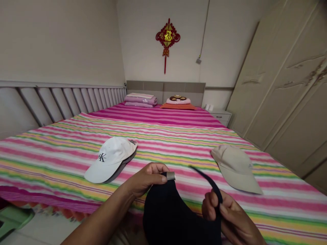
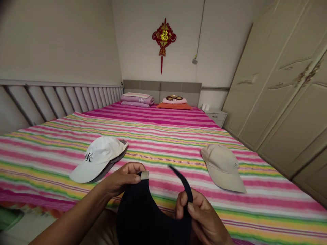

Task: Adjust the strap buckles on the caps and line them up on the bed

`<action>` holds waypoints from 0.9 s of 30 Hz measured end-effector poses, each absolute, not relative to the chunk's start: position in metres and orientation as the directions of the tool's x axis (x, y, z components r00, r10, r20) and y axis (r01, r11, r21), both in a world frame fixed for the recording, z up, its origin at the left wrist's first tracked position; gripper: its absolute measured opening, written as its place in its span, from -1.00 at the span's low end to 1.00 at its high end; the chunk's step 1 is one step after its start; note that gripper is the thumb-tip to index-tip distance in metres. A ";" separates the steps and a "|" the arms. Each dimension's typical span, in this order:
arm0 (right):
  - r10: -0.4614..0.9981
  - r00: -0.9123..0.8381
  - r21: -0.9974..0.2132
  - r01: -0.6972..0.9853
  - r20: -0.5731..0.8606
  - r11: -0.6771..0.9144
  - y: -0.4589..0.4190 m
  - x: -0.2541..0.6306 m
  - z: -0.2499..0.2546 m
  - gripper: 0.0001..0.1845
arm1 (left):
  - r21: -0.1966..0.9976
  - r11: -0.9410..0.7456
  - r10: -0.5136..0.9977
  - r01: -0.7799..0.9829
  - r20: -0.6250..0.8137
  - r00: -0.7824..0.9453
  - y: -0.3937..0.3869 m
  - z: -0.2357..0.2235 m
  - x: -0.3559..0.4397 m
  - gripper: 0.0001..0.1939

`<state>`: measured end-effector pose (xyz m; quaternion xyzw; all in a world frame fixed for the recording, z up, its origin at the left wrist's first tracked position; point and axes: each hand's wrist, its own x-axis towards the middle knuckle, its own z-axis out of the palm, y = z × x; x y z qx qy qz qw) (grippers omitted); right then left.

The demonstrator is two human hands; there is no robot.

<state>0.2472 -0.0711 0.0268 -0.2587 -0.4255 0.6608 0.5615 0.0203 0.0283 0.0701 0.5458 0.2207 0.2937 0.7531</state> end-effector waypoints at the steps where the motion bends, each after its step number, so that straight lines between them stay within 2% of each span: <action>1: 0.961 -0.233 -0.851 -0.525 0.149 0.005 -0.071 0.246 0.029 -0.77 | 0.953 0.232 0.681 -0.196 -0.015 0.732 0.027 0.071 0.021 -0.80; 4: 0.967 -0.188 -0.851 -0.523 0.169 0.047 -0.072 0.240 0.037 -0.66 | 0.964 0.209 0.682 -0.164 -0.024 0.731 0.023 0.072 0.025 -0.79; 8: 0.972 -0.225 -0.929 -0.368 0.064 -0.024 -0.068 0.228 0.049 -0.75 | 0.974 0.200 0.695 -0.111 -0.061 0.716 0.018 0.072 0.032 -0.80; 11: 0.974 -0.225 -0.960 -0.275 0.009 -0.054 -0.063 0.219 0.057 -0.73 | 0.978 0.200 0.693 -0.065 -0.094 0.715 0.014 0.072 0.038 -0.79; 19: 0.971 -0.237 -0.949 -0.300 -0.025 -0.098 -0.058 0.203 0.055 -0.67 | 0.983 0.138 0.642 -0.123 0.005 0.767 0.012 0.069 0.048 -0.77; 22: 0.974 -0.225 -0.926 -0.357 -0.038 -0.119 -0.059 0.199 0.055 -0.70 | 0.993 0.016 0.658 -0.120 0.080 0.749 0.011 0.069 0.046 -0.79; 27: 0.983 -0.180 -0.927 -0.359 -0.045 -0.108 -0.057 0.196 0.057 -0.69 | 0.953 -0.299 0.683 -0.040 0.243 0.689 0.004 0.071 0.043 -0.73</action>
